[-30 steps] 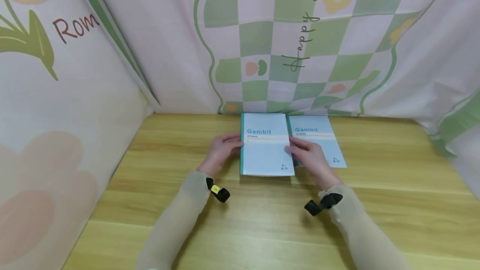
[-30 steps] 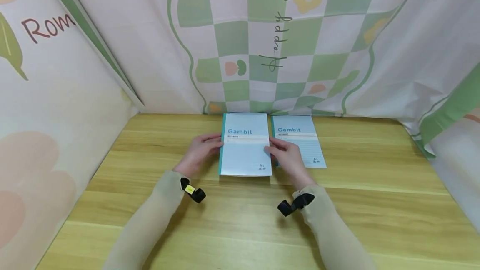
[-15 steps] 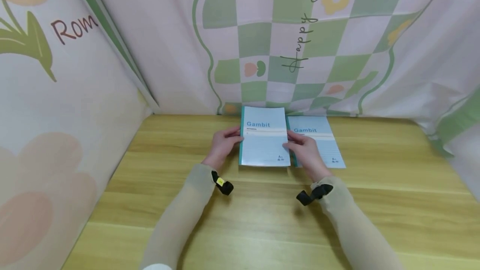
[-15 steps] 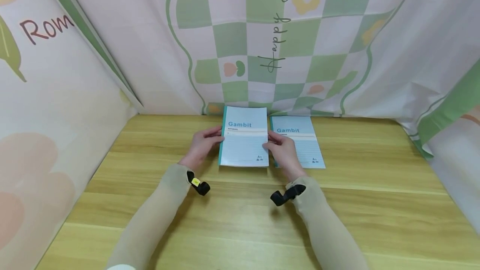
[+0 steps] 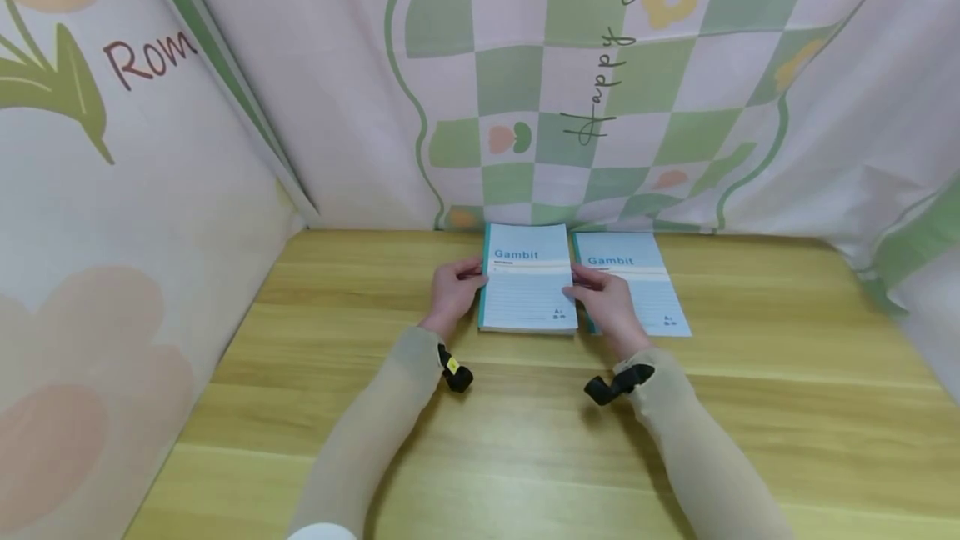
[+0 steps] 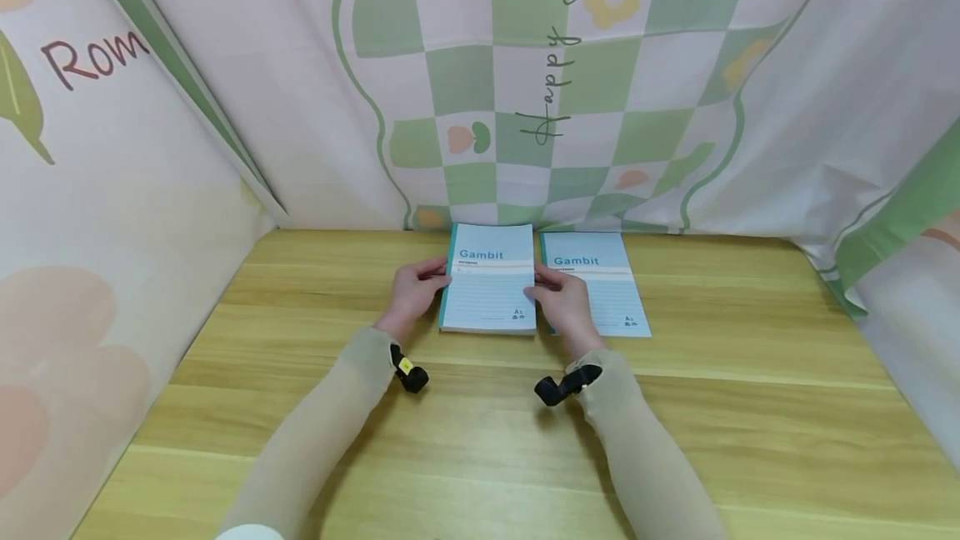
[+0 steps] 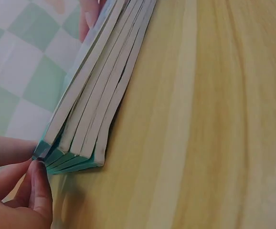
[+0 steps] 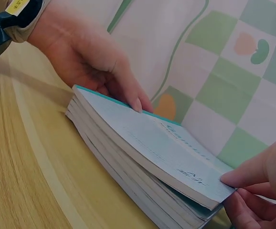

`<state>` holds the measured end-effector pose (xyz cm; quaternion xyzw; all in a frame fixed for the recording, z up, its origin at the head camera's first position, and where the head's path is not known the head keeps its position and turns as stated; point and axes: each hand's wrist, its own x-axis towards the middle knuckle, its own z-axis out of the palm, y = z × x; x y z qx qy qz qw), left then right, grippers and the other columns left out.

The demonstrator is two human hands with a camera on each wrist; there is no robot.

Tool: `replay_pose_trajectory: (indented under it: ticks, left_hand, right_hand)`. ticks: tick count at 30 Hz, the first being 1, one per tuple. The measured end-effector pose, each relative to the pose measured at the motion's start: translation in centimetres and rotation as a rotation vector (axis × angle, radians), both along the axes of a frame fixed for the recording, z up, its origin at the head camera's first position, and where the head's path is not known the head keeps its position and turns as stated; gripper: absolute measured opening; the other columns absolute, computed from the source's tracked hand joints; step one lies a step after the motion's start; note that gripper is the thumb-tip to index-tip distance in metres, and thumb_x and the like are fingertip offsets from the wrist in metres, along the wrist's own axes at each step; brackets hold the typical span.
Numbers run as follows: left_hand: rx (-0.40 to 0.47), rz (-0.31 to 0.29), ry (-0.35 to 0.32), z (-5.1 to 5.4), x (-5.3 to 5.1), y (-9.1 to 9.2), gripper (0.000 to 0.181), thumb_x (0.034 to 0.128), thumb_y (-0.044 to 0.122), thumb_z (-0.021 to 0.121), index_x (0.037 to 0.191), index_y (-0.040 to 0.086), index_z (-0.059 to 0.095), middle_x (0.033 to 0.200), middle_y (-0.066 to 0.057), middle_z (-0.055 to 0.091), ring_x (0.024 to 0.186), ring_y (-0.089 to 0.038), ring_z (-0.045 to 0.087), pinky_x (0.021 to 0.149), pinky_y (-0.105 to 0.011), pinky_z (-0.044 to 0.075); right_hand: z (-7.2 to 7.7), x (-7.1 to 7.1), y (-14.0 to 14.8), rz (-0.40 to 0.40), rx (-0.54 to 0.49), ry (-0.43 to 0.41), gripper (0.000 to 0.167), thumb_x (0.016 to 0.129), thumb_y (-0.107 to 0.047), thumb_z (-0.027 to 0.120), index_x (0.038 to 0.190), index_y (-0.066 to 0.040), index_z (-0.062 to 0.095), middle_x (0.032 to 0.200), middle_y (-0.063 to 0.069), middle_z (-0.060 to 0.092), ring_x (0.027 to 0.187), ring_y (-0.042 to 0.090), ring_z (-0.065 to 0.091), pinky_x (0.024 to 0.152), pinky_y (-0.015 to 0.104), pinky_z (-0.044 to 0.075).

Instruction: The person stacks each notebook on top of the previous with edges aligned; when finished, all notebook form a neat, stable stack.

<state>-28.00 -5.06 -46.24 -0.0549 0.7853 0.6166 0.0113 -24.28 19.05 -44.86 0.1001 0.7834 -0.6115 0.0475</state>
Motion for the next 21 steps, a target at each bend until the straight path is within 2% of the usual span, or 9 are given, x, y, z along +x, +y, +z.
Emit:
replay_pose_trajectory:
  ticks: [11, 21]
  left_hand:
    - [-0.033, 0.005, 0.0, -0.21, -0.05, 0.35, 0.035, 0.0942, 0.007, 0.072, 0.129, 0.008, 0.069, 0.116, -0.003, 0.071, 0.106, -0.019, 0.062, 0.093, -0.033, 0.052]
    - [-0.054, -0.007, 0.006, -0.56, 0.04, 0.13, 0.035, 0.0953, 0.008, 0.071, 0.13, 0.007, 0.069, 0.119, -0.005, 0.07, 0.108, -0.02, 0.062, 0.095, -0.034, 0.052]
  right_hand:
    - [-0.33, -0.18, -0.06, -0.015, 0.034, 0.006, 0.053, 0.099, -0.009, 0.065, 0.15, -0.01, 0.05, 0.145, 0.013, 0.054, 0.125, 0.026, 0.052, 0.102, 0.036, 0.048]
    - [-0.65, -0.22, 0.05, 0.022, 0.12, 0.0, 0.054, 0.1, -0.013, 0.066, 0.151, -0.011, 0.048, 0.146, 0.014, 0.052, 0.126, 0.027, 0.049, 0.102, 0.037, 0.046]
